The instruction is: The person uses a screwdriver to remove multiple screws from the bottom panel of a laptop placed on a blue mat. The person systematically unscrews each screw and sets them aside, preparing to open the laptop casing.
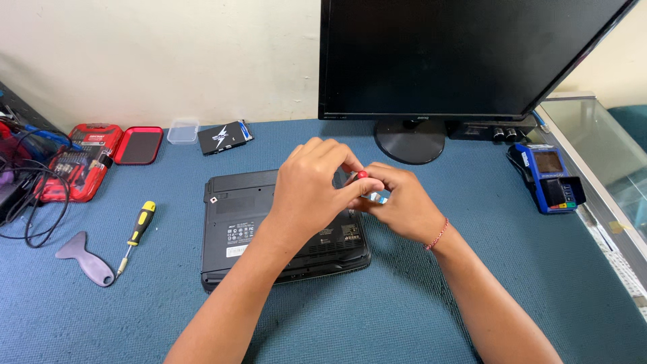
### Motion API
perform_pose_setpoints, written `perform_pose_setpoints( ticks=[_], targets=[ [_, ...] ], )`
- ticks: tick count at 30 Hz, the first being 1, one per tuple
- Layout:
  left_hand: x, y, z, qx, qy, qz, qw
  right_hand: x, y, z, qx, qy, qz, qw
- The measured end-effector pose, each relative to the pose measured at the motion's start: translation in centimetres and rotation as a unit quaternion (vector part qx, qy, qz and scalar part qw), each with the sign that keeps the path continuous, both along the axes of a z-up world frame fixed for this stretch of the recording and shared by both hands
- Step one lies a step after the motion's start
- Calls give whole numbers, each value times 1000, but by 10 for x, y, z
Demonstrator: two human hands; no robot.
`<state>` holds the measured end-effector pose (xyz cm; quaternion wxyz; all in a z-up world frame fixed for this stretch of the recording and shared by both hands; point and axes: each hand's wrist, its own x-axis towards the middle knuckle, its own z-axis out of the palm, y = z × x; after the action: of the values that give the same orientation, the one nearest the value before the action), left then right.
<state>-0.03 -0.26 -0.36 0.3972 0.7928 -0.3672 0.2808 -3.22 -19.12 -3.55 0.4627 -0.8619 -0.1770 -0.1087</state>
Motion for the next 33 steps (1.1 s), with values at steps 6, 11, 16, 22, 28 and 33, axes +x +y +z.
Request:
perform_pose_setpoints(
  ticks=[6,11,16,22,28,33],
  targets=[
    [-1,4,6,-26,3,25,999,-10,11,27,92,69,16,993],
    [-1,14,14,-20,15,40,999,-6,6,18,118,73,33,990],
    [2,21,18,-15,22,40,999,-8,5,21,133,67,38,988],
    [2,26,20,-4,27,38,999,-9,1,24,142,58,16,988],
    [3,35,20,196,97,6,976,-12,-11,41,182,23,-22,983],
    [-1,32,25,251,166,-42,953,-16,-19,53,276,-36,-52,959]
  ],
)
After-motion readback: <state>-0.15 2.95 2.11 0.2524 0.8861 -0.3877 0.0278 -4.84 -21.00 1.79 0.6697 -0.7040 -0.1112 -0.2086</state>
